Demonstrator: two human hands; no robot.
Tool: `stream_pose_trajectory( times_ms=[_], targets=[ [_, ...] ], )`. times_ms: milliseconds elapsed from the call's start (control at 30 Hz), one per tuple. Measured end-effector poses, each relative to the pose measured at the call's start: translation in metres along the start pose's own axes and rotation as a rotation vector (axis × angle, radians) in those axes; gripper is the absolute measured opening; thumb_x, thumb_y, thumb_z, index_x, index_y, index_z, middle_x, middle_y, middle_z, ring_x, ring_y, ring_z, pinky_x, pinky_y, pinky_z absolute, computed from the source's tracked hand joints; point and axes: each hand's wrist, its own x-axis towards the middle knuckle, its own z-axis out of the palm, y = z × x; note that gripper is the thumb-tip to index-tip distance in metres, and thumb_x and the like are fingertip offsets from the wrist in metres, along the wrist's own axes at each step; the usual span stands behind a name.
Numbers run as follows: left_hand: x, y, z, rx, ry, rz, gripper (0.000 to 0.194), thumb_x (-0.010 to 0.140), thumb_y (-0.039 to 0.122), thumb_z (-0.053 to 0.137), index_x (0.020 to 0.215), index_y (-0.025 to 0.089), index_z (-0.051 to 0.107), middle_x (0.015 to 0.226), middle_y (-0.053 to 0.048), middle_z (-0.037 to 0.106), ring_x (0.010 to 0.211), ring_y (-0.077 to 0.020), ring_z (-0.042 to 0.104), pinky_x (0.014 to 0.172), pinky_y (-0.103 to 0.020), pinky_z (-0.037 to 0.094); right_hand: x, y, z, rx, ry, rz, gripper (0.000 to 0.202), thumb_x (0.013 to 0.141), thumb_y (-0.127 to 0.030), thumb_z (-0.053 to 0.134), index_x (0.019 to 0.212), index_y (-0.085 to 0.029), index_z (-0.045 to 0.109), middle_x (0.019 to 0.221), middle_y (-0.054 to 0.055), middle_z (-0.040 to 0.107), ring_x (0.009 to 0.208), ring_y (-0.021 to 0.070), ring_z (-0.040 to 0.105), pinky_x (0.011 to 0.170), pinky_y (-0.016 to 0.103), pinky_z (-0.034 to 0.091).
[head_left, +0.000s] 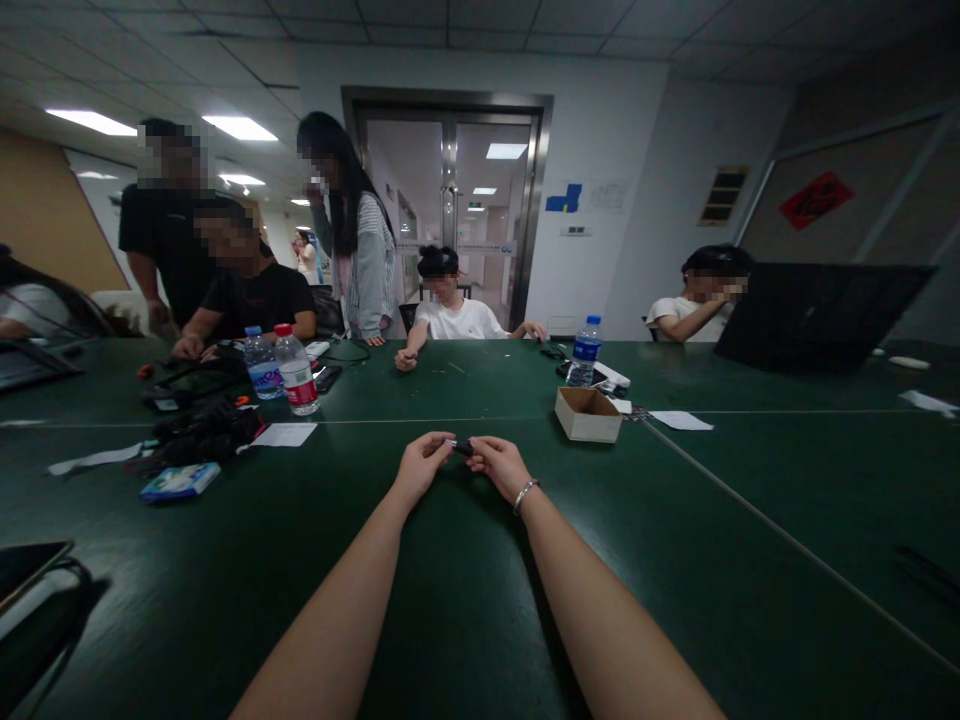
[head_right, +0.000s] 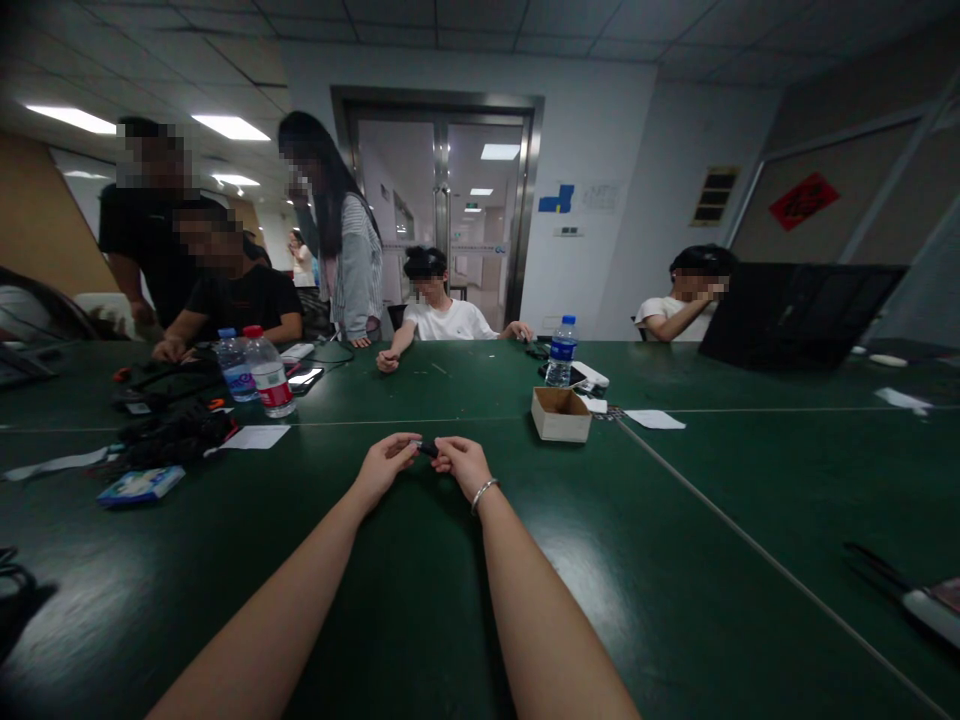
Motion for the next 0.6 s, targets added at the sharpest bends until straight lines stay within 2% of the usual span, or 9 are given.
stream_pose_trajectory(
  times_ms=[167,300,600],
  targets=[
    [0.0028,-0.0029,0.0019,0.012,0.061,-0.036,0.043,0.061,0.051,0.068,0.081,0.013,0.064,0.073,-0.005,0.062,0.066,-0.0142,0.057,0.062,-0.025,0.046,0.0009,0.0018,-0.0016,-0.012,-0.021,-0.023,0.035,0.056,-0.03,0.082,0.079,-0.009,0.066,0.064,0.006,0.063,0.055,0.0125,0.06,0.049,0.02,0.049],
    [0.0025,-0.0036,0.0025,0.128,0.129,-0.035,0.043,0.065,0.057,0.062,0.067,0.015,0.059,0.058,0.0,0.054,0.051,-0.0108,0.049,0.051,-0.022,0.039,0.0002,0.0009,-0.0008,-0.037,-0.048,-0.034,0.035,0.057,-0.027,0.081,0.085,-0.01,0.067,0.07,0.006,0.065,0.058,0.0123,0.061,0.053,0.02,0.052],
    [0.0005,0.0002,0.0013,0.399,0.222,-0.042,0.052,0.073,0.065,0.047,0.054,0.017,0.057,0.051,0.0,0.052,0.048,-0.0131,0.045,0.047,-0.023,0.03,-0.0044,-0.002,0.0003,-0.078,-0.089,-0.056,0.039,0.054,-0.022,0.081,0.09,-0.013,0.068,0.084,0.005,0.063,0.072,0.0135,0.061,0.066,0.022,0.052]
  ],
)
